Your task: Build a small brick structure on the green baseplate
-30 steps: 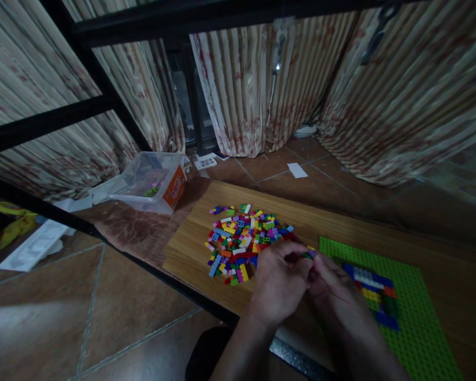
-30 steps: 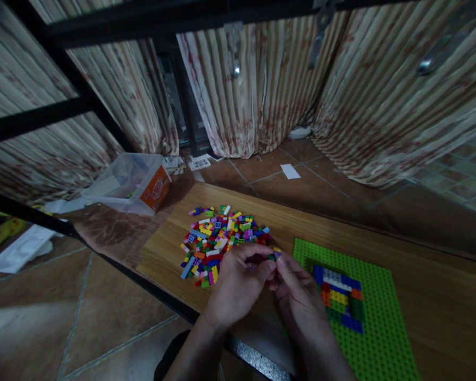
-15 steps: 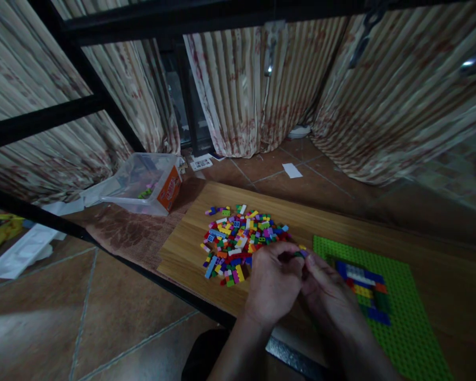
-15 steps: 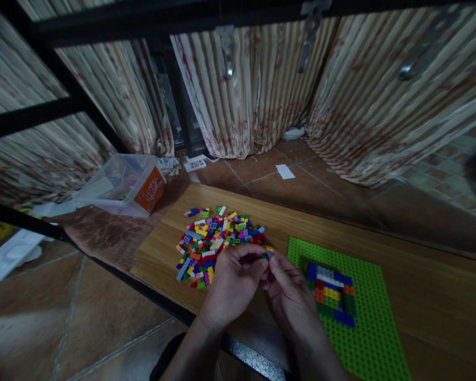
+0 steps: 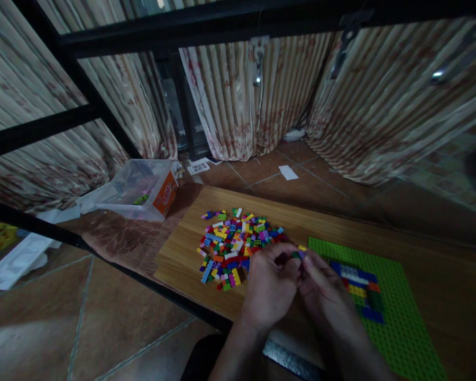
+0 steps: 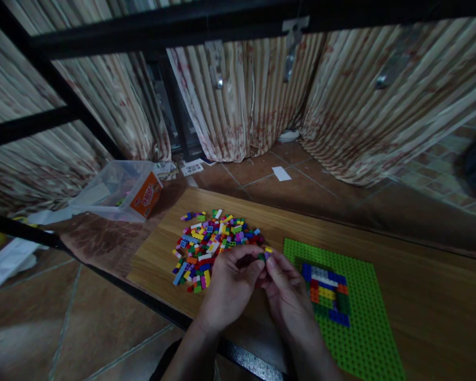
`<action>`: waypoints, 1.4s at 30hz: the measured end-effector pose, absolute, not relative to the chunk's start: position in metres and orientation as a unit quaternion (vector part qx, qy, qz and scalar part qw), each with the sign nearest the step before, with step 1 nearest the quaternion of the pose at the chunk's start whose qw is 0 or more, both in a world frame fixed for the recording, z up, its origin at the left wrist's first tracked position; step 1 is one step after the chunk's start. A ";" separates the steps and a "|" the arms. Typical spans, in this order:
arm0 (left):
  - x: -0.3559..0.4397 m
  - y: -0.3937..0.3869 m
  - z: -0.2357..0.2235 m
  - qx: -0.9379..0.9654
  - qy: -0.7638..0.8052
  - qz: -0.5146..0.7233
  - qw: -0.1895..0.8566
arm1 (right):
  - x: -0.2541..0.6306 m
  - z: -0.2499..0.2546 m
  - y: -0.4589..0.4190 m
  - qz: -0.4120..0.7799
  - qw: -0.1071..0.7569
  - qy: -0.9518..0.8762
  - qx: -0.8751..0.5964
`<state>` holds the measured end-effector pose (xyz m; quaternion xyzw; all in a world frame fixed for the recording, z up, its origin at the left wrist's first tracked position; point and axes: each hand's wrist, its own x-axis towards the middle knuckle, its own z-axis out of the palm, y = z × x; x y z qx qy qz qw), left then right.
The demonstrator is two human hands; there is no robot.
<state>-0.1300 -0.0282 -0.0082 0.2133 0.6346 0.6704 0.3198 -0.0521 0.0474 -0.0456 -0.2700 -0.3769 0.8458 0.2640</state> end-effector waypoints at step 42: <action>-0.150 -0.037 -0.019 0.252 0.865 0.418 0.113 | -0.055 -0.058 0.046 0.427 0.278 -0.818 -0.267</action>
